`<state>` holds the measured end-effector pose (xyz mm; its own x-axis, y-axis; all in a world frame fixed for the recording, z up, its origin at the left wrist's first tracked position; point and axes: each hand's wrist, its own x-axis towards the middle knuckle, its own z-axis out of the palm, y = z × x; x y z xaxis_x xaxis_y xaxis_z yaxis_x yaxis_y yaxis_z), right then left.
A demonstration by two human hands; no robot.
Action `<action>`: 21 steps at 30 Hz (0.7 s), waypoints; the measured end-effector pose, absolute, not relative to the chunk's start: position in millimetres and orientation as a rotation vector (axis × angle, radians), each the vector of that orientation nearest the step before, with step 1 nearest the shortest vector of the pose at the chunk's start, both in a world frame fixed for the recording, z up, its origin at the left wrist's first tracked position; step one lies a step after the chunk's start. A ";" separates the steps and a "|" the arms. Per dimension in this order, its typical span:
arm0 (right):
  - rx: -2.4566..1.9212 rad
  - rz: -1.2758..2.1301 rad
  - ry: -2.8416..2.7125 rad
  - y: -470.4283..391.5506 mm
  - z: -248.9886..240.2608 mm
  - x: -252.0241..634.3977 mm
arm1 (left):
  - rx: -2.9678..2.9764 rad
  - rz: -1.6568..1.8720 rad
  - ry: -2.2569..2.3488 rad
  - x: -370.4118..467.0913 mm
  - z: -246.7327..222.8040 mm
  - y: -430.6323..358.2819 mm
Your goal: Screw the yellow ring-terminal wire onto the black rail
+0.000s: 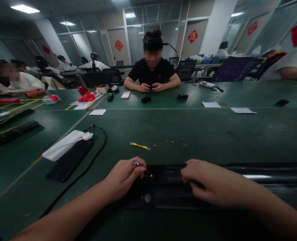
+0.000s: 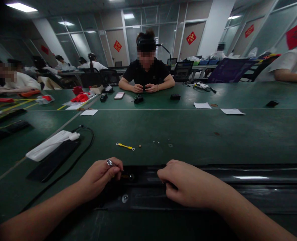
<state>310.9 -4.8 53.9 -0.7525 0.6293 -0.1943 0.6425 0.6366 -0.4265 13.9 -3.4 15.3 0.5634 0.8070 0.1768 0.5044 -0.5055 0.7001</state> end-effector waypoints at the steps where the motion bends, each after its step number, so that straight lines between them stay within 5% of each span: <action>1: 1.099 -0.747 2.819 -5.0 54.0 310.8 | 2.199 0.670 1.055 14.0 14.3 -3.6; 21: 1.106 -0.764 2.790 -5.3 56.9 311.5 | 2.113 0.693 1.020 14.8 14.8 -4.5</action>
